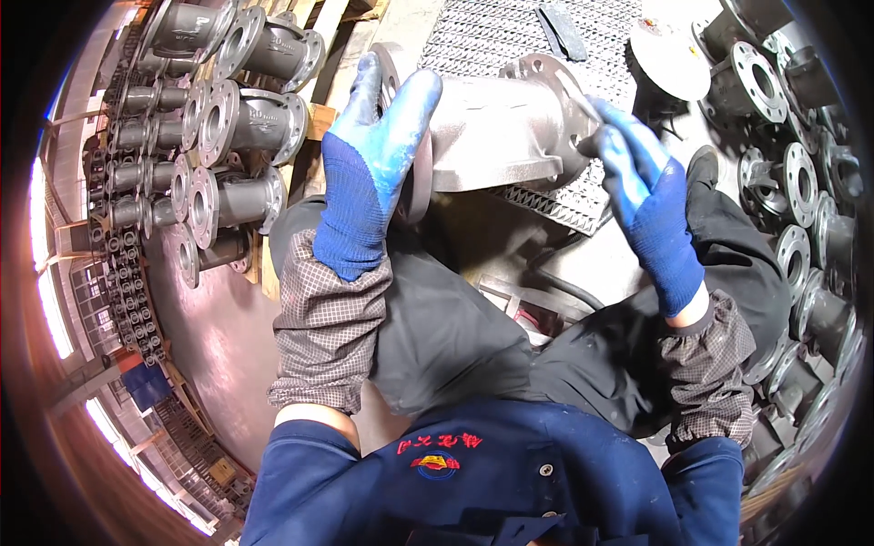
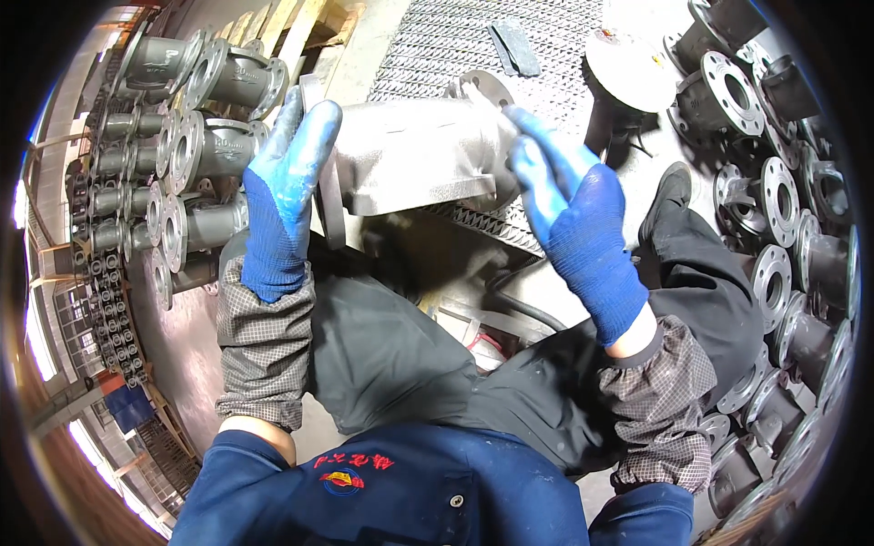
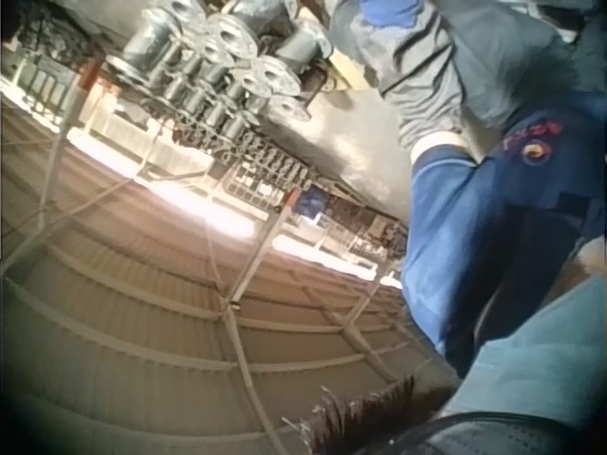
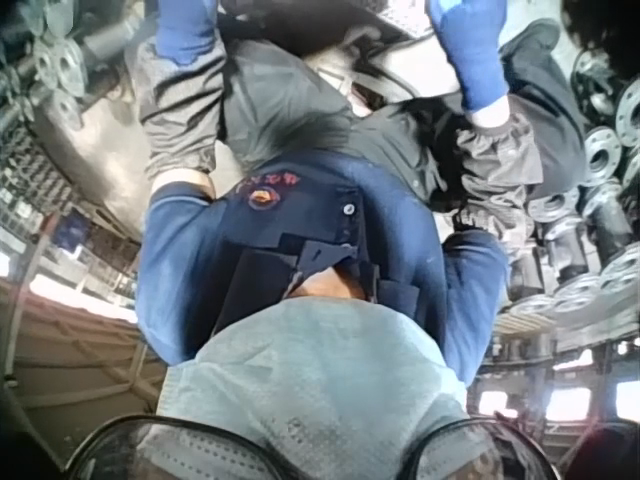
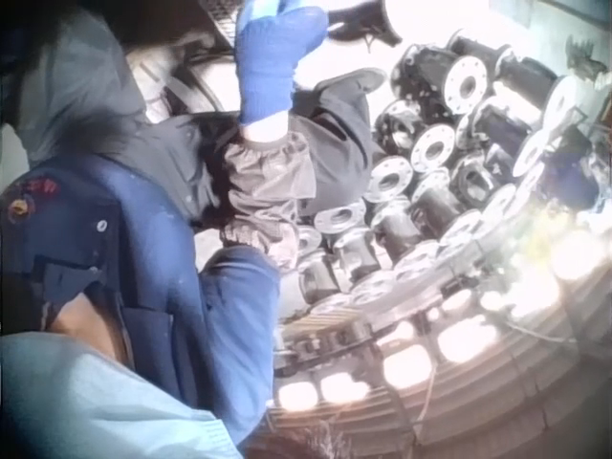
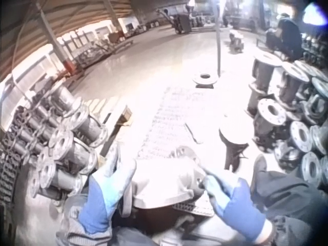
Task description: The person uses a small tool to scrape the inner surfaces and flange holes of several metal pipe components while sitting on a fabrication floor, rotating the pieces to reach different areas before setting them aside on a pallet.
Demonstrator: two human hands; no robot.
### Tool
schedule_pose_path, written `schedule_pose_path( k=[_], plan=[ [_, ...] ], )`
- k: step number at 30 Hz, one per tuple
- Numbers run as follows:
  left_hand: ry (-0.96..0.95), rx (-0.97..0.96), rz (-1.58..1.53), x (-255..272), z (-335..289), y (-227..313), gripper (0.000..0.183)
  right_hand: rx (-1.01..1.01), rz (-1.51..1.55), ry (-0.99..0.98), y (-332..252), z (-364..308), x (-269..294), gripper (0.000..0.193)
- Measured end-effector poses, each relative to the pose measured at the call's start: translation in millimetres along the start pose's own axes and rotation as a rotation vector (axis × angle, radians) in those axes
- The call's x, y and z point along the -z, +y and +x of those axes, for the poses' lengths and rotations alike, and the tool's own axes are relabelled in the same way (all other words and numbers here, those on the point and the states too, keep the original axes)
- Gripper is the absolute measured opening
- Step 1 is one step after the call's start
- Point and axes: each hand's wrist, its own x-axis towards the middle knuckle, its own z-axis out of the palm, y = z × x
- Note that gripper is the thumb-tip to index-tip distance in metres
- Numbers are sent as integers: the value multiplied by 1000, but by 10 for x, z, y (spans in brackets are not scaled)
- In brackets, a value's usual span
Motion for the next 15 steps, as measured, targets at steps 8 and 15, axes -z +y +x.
schedule_pose_path(
  k=[8,15],
  plan=[
    [48,435,-305,1,62,101,68,174,-329,-132,116,58,-189,50],
    [81,298,-151,-8,62,-55,70,222,-475,-167,14,114,-260,55]
  ],
)
